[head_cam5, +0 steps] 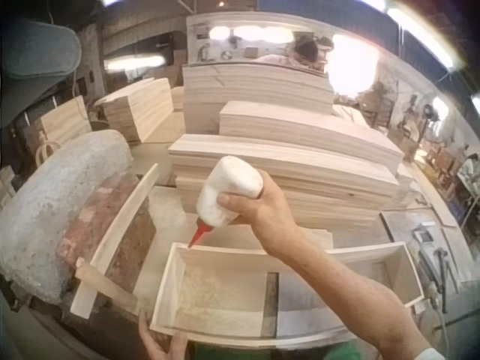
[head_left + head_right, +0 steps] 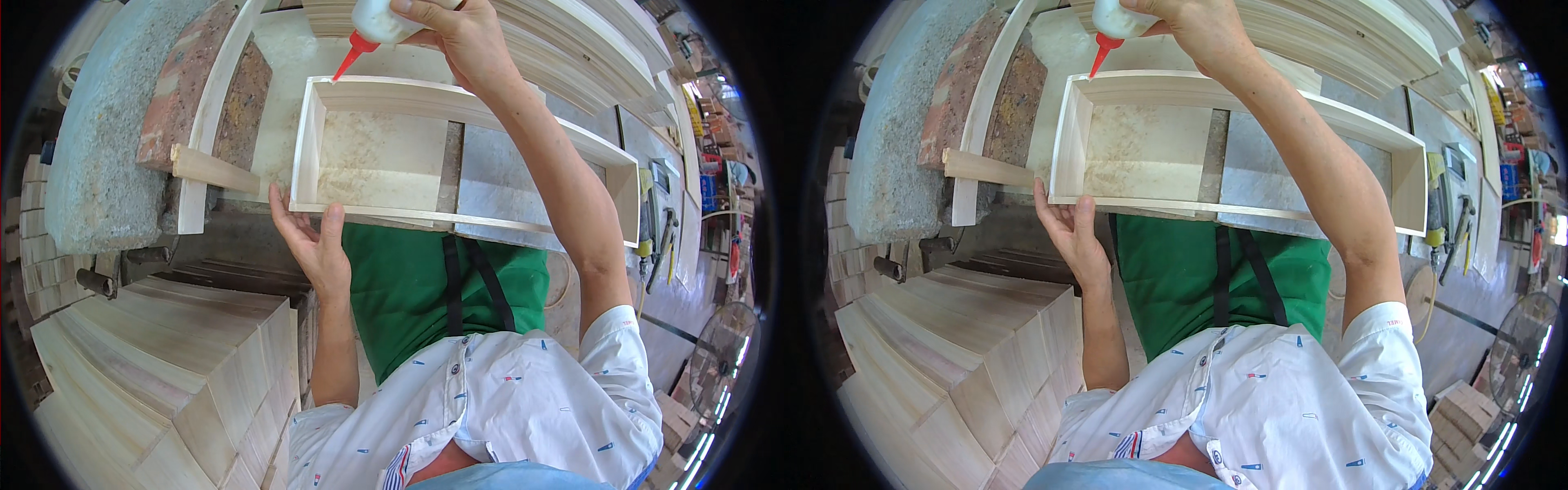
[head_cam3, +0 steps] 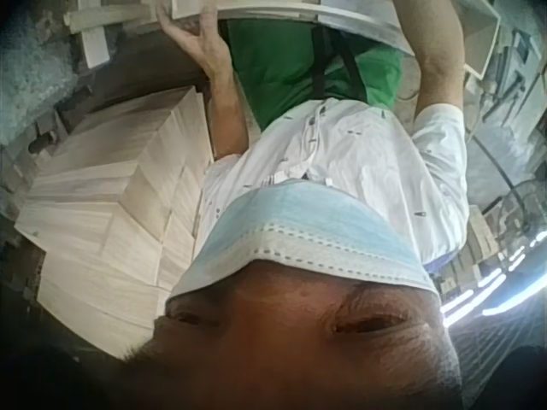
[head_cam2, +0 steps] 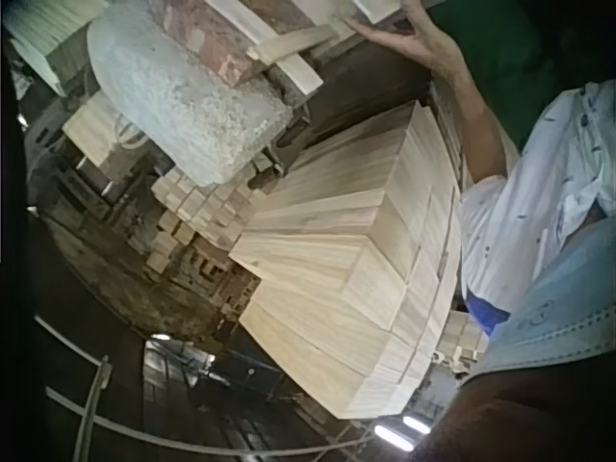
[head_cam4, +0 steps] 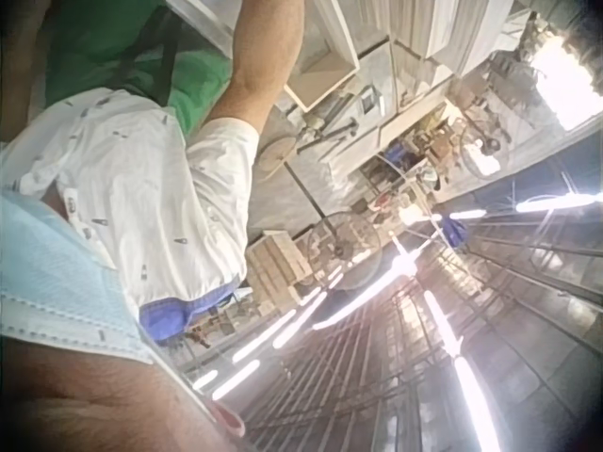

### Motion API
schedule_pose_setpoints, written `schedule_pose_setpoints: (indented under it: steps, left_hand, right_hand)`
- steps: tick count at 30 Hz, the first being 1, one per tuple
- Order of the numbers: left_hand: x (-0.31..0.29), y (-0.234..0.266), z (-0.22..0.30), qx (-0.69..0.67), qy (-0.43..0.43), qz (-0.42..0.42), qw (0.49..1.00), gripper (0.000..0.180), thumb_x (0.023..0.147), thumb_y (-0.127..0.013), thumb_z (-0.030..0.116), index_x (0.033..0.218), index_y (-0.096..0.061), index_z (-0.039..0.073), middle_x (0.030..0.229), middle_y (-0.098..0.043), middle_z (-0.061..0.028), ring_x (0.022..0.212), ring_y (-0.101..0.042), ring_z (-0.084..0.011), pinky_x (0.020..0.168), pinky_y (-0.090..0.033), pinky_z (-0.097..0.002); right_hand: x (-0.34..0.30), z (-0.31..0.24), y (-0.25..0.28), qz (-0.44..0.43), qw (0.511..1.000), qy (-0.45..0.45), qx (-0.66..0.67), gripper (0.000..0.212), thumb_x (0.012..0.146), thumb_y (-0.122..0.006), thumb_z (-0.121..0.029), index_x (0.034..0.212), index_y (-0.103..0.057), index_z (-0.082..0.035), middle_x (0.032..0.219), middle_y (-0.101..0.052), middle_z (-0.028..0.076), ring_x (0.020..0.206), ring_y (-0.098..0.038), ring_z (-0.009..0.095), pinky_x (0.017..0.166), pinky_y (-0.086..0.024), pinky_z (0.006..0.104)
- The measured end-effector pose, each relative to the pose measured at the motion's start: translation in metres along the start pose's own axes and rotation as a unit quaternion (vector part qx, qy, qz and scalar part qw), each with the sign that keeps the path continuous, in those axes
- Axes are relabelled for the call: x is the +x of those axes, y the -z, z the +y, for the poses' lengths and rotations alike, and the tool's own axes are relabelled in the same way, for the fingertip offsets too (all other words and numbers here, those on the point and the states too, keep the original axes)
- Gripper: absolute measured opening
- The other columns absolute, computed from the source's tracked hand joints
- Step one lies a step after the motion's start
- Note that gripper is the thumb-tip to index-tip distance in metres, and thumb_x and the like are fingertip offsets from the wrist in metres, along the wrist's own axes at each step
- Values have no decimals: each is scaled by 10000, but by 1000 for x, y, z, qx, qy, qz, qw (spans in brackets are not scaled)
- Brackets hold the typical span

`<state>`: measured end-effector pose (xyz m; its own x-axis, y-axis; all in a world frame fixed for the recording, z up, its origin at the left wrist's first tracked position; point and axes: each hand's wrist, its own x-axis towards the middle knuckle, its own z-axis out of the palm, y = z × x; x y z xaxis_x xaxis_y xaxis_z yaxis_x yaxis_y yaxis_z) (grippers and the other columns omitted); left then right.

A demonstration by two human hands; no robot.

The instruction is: Assembling wooden boxes by applying glue to wooden boards and securing them with a pneumatic nail gun.

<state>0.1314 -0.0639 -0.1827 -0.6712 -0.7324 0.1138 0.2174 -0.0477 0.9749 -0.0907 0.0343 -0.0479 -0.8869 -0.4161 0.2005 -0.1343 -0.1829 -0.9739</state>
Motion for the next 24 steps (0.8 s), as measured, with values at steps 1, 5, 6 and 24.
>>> schedule_pose_setpoints:
  steps: [1,5,6,24]
  left_hand:
    - [0,0,0,-1,-2,-3,1000,837,840,-689,158,1452,-142,-5,1395,-295,-210,1269,-334,-261,1100,-202,-378]
    - [0,-1,2,3,1,-4,1000,816,850,-673,133,1451,-139,-10,1394,-303,-205,1259,-347,-255,1093,-214,-370]
    - [-1,-1,2,-2,6,-1,1000,802,857,-662,121,1450,-140,-11,1394,-304,-203,1257,-351,-251,1090,-219,-365]
    - [-3,-4,5,33,-18,-13,999,574,928,-555,117,1408,-275,-28,1352,-390,-170,1220,-400,-224,1052,-291,-344]
  right_hand:
    - [-2,-2,3,6,1000,-1,-3,508,811,-684,-85,1239,-432,18,1099,-575,151,991,-607,269,800,-550,394]
    - [-13,-9,22,19,1000,1,-13,509,808,-688,-91,1235,-436,23,1101,-574,148,995,-603,262,800,-550,390]
    - [-16,-11,28,25,1000,3,-14,509,808,-688,-91,1235,-436,23,1101,-574,148,995,-603,262,800,-550,390]
    - [-92,-41,165,172,974,21,-147,518,785,-730,-135,1211,-465,-5,1054,-590,104,949,-605,204,751,-532,327]
